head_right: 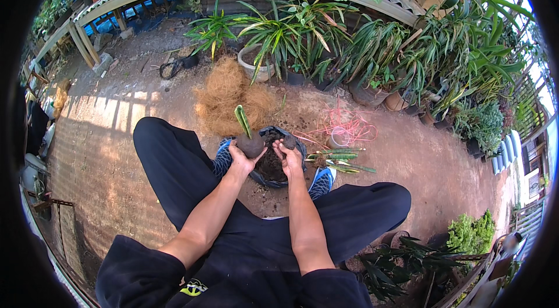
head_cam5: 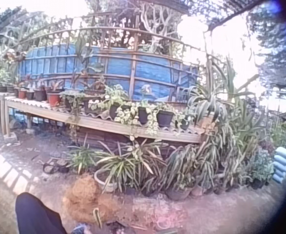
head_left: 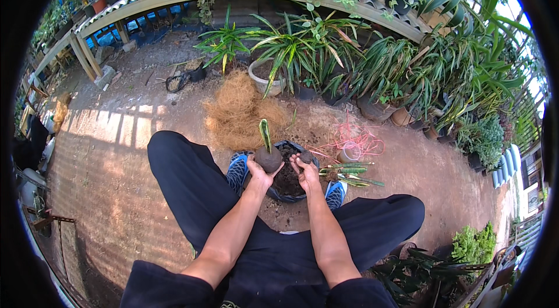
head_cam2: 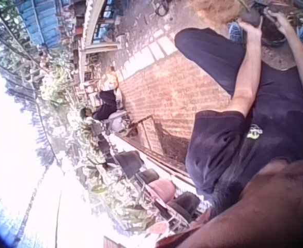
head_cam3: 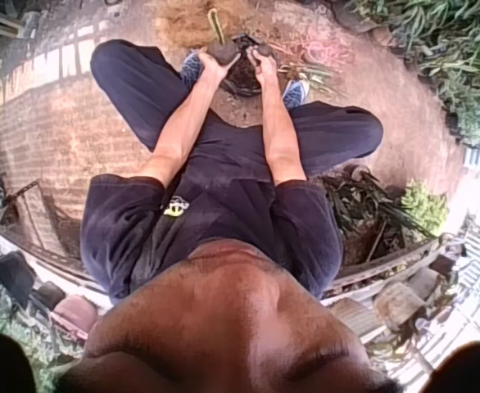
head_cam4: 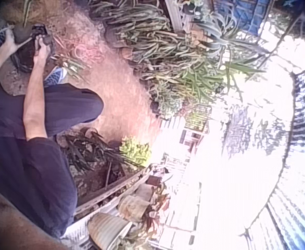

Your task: The person sits cross-legged and packs soil around a small potted plant, repeatedly pressing and adjusting the soil with both hands. The person handles the plant and soil directly without visible tools.

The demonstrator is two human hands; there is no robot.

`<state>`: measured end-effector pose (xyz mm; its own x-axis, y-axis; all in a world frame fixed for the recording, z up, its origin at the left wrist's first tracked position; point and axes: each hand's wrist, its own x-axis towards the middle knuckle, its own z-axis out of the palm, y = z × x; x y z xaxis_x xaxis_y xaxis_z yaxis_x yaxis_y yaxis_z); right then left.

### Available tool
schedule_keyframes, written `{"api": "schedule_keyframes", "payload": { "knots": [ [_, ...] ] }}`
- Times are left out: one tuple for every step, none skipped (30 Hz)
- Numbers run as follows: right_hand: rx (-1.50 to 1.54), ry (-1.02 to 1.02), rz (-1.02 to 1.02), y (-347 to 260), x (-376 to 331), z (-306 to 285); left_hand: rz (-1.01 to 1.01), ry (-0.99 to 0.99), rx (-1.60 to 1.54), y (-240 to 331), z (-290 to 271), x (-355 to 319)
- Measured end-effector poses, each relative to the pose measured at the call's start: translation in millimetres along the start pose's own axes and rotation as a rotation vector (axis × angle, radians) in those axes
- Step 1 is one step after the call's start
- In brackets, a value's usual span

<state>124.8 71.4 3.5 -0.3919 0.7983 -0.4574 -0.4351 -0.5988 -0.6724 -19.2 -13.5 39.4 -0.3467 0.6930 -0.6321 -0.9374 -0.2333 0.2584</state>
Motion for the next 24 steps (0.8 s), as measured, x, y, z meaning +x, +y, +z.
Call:
{"api": "schedule_keyframes", "payload": {
  "knots": [
    [0.013,-0.050,-0.011,0.4,-0.2,0.1,-0.005,0.012,0.003,0.0,-0.3,0.0],
    [0.015,-0.068,-0.015,0.3,-0.6,0.1,0.000,0.001,0.005,-0.1,-0.3,-0.1],
    [0.000,-0.024,-0.014,0.2,-1.0,0.3,-0.001,0.007,0.005,-0.2,-0.3,-0.3],
    [0.006,-0.081,-0.028,-0.2,-1.4,0.5,-0.005,0.021,0.004,-0.4,-0.2,-0.6],
    [-0.006,-0.076,-0.035,-0.4,-1.8,0.8,-0.001,0.014,0.006,-0.4,0.0,-0.9],
    [-0.027,-0.052,-0.031,-0.5,-1.9,1.5,0.000,0.015,0.007,-0.6,0.2,-1.3],
    [0.022,-0.101,-0.021,-1.5,-2.0,1.3,0.000,0.028,0.009,-0.6,0.4,-1.6],
    [0.061,-0.130,0.002,-2.0,-1.5,1.5,0.004,0.021,0.010,-0.6,0.6,-1.8],
    [0.087,-0.126,0.024,-2.1,-1.0,1.7,0.006,0.026,0.011,-0.7,0.7,-2.1],
    [0.113,-0.186,0.032,-2.3,-0.5,1.4,0.006,0.037,0.010,-0.7,0.8,-2.2],
    [0.125,-0.212,0.040,-1.9,1.1,2.1,0.009,0.018,0.006,-0.1,0.7,-2.1],
    [0.132,-0.200,0.056,-1.4,2.5,2.3,0.008,0.006,0.000,0.3,0.5,-1.9],
    [0.116,-0.241,0.047,-0.8,3.1,2.0,0.003,0.007,-0.008,0.7,0.2,-1.5],
    [0.095,-0.243,0.047,0.1,3.8,2.2,0.004,-0.012,-0.009,1.1,-0.2,-1.0],
    [0.073,-0.220,0.054,0.4,4.1,2.3,0.001,-0.018,-0.011,1.5,-0.5,-0.2],
    [0.058,-0.240,0.041,0.6,3.8,2.7,-0.006,-0.010,-0.017,1.9,-1.1,0.7],
    [0.042,-0.235,0.036,0.7,3.1,3.3,-0.002,-0.021,-0.012,1.7,-1.7,1.7],
    [0.016,-0.192,0.038,0.1,1.9,4.0,-0.002,-0.016,-0.011,1.6,-2.4,2.8],
    [0.030,-0.245,0.018,-0.3,0.5,5.4,-0.003,-0.010,-0.013,1.5,-3.2,3.9],
    [0.034,-0.260,0.004,-1.1,-1.2,6.9,-0.005,-0.025,-0.010,1.3,-4.1,4.9],
    [0.019,-0.222,0.010,-2.5,-2.7,8.2,-0.009,-0.038,-0.010,1.2,-5.2,5.8],
    [0.052,-0.255,0.005,-3.8,-4.0,9.7,-0.019,-0.030,-0.018,1.3,-6.1,6.6],
    [0.066,-0.234,0.019,-5.8,-5.1,10.2,-0.014,-0.041,-0.010,1.0,-6.4,7.6],
    [0.083,-0.225,0.025,-6.8,-5.8,10.7,-0.014,-0.032,-0.009,1.0,-6.8,8.1]
  ]
}}
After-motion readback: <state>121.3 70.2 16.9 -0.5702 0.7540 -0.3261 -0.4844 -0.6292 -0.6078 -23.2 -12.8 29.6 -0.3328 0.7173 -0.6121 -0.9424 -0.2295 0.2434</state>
